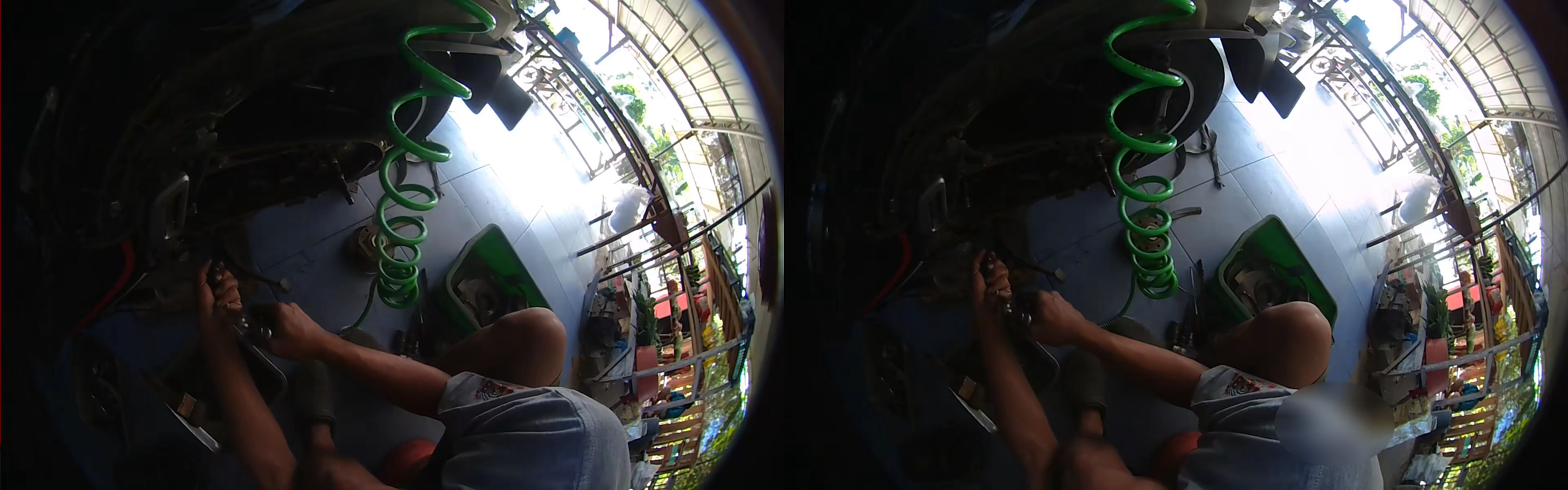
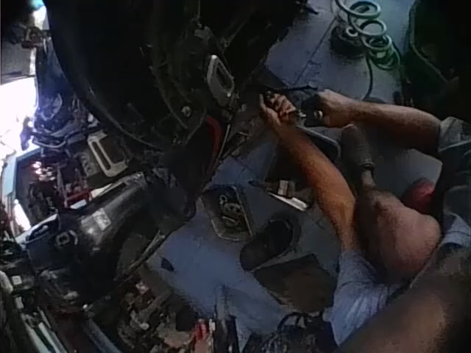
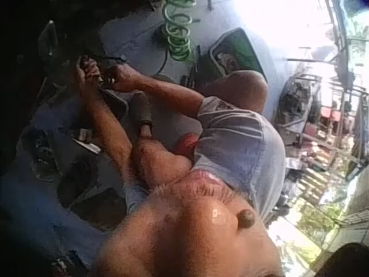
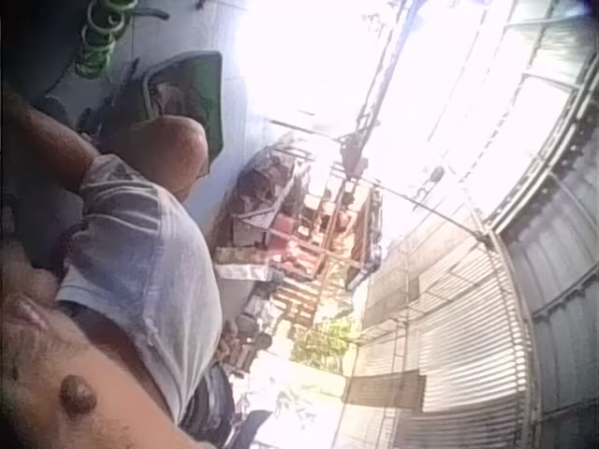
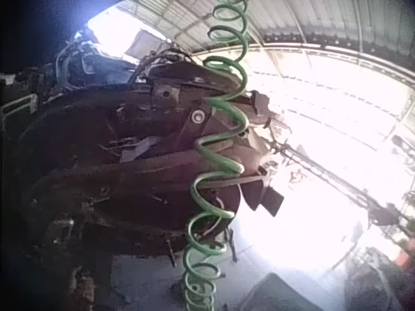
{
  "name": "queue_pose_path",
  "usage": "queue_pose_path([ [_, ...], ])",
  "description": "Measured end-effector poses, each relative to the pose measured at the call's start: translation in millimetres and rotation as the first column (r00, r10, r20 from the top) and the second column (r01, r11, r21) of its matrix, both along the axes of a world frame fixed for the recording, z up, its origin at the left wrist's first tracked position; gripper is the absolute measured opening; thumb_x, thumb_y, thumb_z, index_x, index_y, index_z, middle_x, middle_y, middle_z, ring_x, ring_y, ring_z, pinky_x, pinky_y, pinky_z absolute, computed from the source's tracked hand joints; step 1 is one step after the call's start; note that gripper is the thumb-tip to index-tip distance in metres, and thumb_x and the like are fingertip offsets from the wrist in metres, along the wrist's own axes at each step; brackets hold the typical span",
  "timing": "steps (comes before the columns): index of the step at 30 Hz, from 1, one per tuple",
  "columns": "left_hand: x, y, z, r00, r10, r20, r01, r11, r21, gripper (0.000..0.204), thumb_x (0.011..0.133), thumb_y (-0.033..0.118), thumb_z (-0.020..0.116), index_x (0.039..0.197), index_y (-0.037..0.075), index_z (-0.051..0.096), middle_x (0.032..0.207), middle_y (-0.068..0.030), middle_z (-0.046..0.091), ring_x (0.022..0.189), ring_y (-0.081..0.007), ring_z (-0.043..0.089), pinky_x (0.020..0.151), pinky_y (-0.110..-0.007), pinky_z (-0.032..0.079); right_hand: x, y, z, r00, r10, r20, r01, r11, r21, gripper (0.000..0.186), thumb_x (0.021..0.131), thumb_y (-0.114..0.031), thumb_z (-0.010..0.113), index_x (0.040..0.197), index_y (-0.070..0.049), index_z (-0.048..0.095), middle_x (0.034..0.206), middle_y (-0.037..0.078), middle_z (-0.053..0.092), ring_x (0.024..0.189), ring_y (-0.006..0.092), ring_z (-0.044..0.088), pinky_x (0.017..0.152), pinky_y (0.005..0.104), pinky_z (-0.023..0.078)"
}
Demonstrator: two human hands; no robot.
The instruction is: The person is cleaning and inspecting various components of a motorcycle's transmission and engine, specifically the CVT system.
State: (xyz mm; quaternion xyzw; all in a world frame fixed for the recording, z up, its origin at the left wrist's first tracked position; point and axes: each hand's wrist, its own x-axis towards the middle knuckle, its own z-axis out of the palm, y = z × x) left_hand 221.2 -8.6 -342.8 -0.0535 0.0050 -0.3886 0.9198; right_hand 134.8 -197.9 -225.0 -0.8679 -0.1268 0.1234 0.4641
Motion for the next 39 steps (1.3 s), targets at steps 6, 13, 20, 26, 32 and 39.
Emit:
queue_pose_path([
  [6,-10.7,-20.2,29.0,0.908,0.373,-0.192,-0.175,0.753,0.635,0.037,0.093,0.039,0.055,0.068,0.013,0.052,0.051,0.0025,0.040,0.040,-0.0081,0.037,0.033,-0.022,0.032,10.6,3.4,4.8,0.997,0.040,0.062,-0.045,0.996,0.081,0.029,0.080,-0.021,0.069,0.101,-0.002,0.063,0.089,0.022,0.067,0.087,0.0403,0.065,0.071,0.0438,0.051],
  [13,2.7,-26.4,-6.8,0.991,0.134,0.018,-0.129,0.891,0.436,0.044,0.093,0.047,0.051,0.063,0.015,0.049,0.049,0.0023,0.042,0.035,-0.0129,0.040,0.033,-0.027,0.040,20.9,-4.0,8.3,0.994,-0.021,0.112,0.011,0.996,0.086,0.033,0.083,-0.024,0.067,0.107,-0.002,0.063,0.095,0.022,0.067,0.095,0.0418,0.063,0.074,0.0447,0.052],
  [20,-17.4,-26.8,38.6,0.976,0.207,-0.075,-0.135,0.832,0.538,0.050,0.090,0.056,0.050,0.060,0.015,0.048,0.045,0.0028,0.037,0.029,-0.0067,0.027,0.025,-0.021,0.021,19.4,6.5,-1.4,0.989,0.134,0.062,-0.127,0.986,-0.108,0.033,0.079,-0.022,0.074,0.101,0.000,0.063,0.087,0.021,0.068,0.083,0.0337,0.069,0.069,0.0390,0.051],
  [26,-14.2,-48.7,16.7,0.949,0.304,-0.079,-0.244,0.872,0.423,0.043,0.090,0.048,0.054,0.064,0.014,0.050,0.048,0.0044,0.040,0.035,-0.0062,0.034,0.029,-0.021,0.024,6.6,1.3,9.5,0.989,0.149,0.001,-0.148,0.983,-0.111,0.032,0.080,-0.019,0.074,0.102,0.001,0.062,0.086,0.015,0.067,0.075,0.0189,0.061,0.071,0.0354,0.049],
  [32,-76.9,60.6,-10.1,0.742,0.601,-0.296,-0.547,0.799,0.249,0.028,0.091,0.032,0.056,0.079,0.007,0.061,0.056,0.0028,0.051,0.041,-0.0087,0.045,0.033,-0.020,0.033,-9.7,-3.4,16.7,0.956,0.255,0.145,-0.246,0.966,-0.080,0.050,0.077,-0.027,0.080,0.116,-0.001,0.061,0.097,0.015,0.068,0.082,0.0201,0.065,0.072,0.0328,0.052],
  [39,-144.5,280.5,-7.8,-0.034,0.999,0.000,-0.395,-0.013,0.919,0.024,0.094,0.030,0.048,0.082,0.010,0.054,0.065,-0.0006,0.045,0.048,-0.0118,0.041,0.040,-0.024,0.033,-16.9,-12.6,7.6,0.961,0.270,0.066,-0.260,0.957,-0.127,0.055,0.070,-0.026,0.084,0.114,-0.001,0.062,0.096,0.017,0.069,0.082,0.0246,0.068,0.069,0.0350,0.053],
])
